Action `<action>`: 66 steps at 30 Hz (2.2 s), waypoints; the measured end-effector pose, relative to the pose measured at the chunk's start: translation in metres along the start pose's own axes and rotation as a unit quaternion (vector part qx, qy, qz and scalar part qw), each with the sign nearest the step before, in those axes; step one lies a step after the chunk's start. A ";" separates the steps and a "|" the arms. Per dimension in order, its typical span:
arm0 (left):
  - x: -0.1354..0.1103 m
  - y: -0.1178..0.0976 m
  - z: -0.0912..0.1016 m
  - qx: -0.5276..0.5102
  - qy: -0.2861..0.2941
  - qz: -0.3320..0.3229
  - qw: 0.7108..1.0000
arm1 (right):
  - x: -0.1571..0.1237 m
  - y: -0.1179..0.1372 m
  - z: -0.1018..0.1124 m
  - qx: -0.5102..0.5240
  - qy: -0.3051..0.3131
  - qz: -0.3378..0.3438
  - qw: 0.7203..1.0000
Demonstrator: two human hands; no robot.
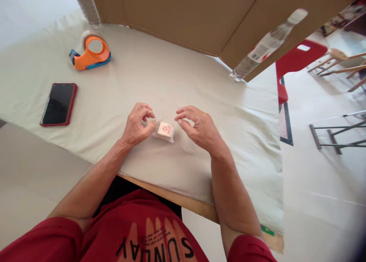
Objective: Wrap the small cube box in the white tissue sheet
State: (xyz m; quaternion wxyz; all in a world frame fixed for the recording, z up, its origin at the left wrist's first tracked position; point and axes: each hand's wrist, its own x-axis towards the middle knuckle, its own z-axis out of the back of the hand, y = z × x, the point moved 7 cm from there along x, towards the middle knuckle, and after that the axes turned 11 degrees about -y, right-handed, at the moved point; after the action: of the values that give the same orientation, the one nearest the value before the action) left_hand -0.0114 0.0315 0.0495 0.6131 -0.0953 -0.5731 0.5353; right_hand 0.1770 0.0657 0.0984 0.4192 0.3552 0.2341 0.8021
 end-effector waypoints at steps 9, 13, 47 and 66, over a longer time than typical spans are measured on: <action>0.000 0.002 -0.003 0.006 0.016 0.008 1.000 | -0.004 -0.004 -0.020 -0.085 0.074 0.050 0.992; -0.001 0.003 -0.005 0.009 0.017 0.007 1.000 | -0.009 0.004 -0.028 -0.146 0.105 0.088 0.980; -0.010 0.012 -0.026 -0.034 0.184 0.113 0.976 | -0.020 0.034 -0.040 -0.275 0.144 0.173 0.935; -0.010 0.011 -0.027 -0.027 0.205 0.122 0.971 | -0.029 0.048 -0.044 -0.293 0.164 0.166 0.927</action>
State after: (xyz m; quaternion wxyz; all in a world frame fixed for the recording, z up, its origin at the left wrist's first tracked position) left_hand 0.0064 0.0412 0.0266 0.6445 -0.2887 -0.4335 0.5598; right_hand 0.1305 0.0123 0.0920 0.3214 0.1138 -0.0076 0.9401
